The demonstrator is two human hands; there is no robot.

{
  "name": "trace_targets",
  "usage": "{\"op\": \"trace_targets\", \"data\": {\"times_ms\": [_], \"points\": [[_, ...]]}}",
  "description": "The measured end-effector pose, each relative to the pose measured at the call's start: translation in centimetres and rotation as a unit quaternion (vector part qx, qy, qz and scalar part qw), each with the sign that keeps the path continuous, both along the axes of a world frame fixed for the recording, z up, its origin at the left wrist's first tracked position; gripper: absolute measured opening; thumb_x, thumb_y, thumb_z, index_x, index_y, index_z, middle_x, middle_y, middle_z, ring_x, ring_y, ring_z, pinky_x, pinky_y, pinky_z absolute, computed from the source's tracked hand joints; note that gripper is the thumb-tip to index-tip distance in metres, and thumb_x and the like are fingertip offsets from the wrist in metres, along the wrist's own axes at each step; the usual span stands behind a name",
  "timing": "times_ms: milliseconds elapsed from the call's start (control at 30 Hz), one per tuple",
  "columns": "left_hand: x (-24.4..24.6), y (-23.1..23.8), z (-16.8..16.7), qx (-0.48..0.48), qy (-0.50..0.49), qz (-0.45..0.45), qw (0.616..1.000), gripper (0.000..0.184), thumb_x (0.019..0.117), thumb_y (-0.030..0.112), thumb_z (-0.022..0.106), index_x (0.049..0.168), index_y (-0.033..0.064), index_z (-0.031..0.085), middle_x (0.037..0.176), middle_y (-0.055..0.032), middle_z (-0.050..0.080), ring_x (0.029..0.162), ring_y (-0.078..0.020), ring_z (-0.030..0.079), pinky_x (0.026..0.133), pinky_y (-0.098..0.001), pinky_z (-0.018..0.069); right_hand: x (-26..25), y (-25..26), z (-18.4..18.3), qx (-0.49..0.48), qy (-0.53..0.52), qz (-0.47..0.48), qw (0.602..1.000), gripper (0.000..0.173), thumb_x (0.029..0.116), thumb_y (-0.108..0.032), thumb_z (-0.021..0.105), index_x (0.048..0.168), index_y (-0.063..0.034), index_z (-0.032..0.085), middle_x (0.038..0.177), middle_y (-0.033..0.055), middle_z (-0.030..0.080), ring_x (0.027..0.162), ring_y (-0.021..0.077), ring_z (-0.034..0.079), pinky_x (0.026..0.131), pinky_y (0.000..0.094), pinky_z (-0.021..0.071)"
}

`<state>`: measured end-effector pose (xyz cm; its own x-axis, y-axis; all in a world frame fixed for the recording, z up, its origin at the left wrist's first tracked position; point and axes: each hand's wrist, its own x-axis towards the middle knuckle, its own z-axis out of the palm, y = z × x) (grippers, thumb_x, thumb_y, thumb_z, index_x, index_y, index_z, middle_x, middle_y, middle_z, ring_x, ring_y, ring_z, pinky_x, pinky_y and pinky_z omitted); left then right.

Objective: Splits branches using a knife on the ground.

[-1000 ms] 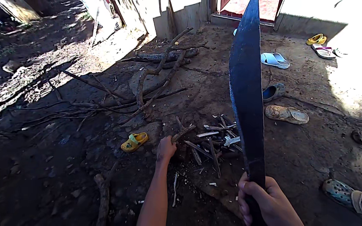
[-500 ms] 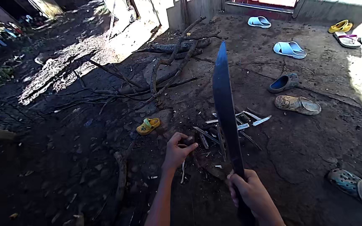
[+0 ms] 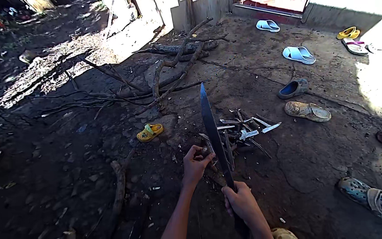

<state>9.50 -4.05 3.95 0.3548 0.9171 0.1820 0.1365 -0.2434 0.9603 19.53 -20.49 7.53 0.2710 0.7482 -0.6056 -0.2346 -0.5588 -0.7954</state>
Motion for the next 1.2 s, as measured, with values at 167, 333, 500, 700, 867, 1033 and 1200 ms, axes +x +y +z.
{"op": "trace_targets", "data": {"times_ms": [167,333,500,700,867,1033,1200], "points": [[0.5,-0.4,-0.5,0.011,0.030,0.023,0.999,0.041,0.0722,0.007,0.091,0.095,0.0052,0.057,0.085,-0.0017,0.064,0.072,-0.0039,0.063,0.064,-0.0192,0.0541,-0.2,0.2,-0.4,-0.028,-0.049,0.032,0.998,0.020,0.1017,-0.023,0.056,0.088,-0.0096,0.063,0.056,0.0005,0.058,0.043,0.0108,0.057,0.044,0.0269,0.0510],[0.7,-0.3,-0.6,0.011,0.050,0.001,0.999,0.039,0.0722,0.005,0.090,0.090,0.0064,0.055,0.080,-0.0009,0.062,0.069,-0.0044,0.061,0.063,-0.0207,0.0533,0.0,-0.1,-0.7,-0.029,-0.067,0.036,0.997,0.020,0.1010,-0.024,0.056,0.090,-0.0099,0.064,0.057,0.0000,0.058,0.044,0.0104,0.058,0.044,0.0272,0.0513],[0.8,0.0,-1.1,0.011,0.052,-0.004,0.999,0.042,0.0742,0.009,0.088,0.091,0.0085,0.050,0.075,0.0004,0.057,0.066,-0.0058,0.059,0.064,-0.0243,0.0528,0.3,-0.3,-0.4,-0.022,-0.078,0.043,0.996,0.020,0.1001,-0.025,0.056,0.088,-0.0110,0.063,0.056,-0.0008,0.058,0.045,0.0101,0.058,0.046,0.0274,0.0520],[0.9,-0.8,-0.7,0.011,0.100,0.025,0.995,0.039,0.0777,0.017,0.087,0.100,0.0073,0.057,0.074,0.0016,0.061,0.067,-0.0036,0.061,0.065,-0.0237,0.0523,-0.2,-0.3,-0.5,-0.021,-0.095,0.057,0.994,0.019,0.1003,-0.025,0.057,0.089,-0.0114,0.064,0.057,-0.0008,0.058,0.045,0.0101,0.058,0.046,0.0279,0.0515],[1.3,-1.4,-0.7,0.083,0.127,0.066,0.986,0.042,0.0765,0.029,0.090,0.093,0.0060,0.059,0.069,0.0029,0.060,0.063,-0.0020,0.058,0.063,-0.0231,0.0495,-0.7,-0.1,-0.5,-0.032,-0.108,0.072,0.991,0.021,0.1009,-0.027,0.056,0.088,-0.0121,0.063,0.057,-0.0013,0.058,0.045,0.0101,0.058,0.046,0.0286,0.0515],[2.0,-1.8,-1.1,0.136,0.146,0.091,0.976,0.046,0.0777,0.036,0.087,0.092,0.0025,0.059,0.067,0.0001,0.059,0.061,-0.0047,0.057,0.061,-0.0244,0.0487,-0.9,-0.1,0.0,-0.038,-0.109,0.075,0.990,0.021,0.1017,-0.027,0.056,0.090,-0.0115,0.064,0.059,-0.0012,0.058,0.047,0.0098,0.058,0.048,0.0286,0.0523],[2.7,-1.9,-1.3,0.155,0.168,0.094,0.969,0.049,0.0793,0.039,0.086,0.092,0.0000,0.060,0.064,-0.0032,0.058,0.059,-0.0091,0.057,0.059,-0.0280,0.0483,-0.8,0.1,0.0,-0.052,-0.127,0.083,0.987,0.021,0.1016,-0.028,0.057,0.093,-0.0115,0.065,0.061,-0.0010,0.059,0.048,0.0097,0.059,0.050,0.0289,0.0535]]}}
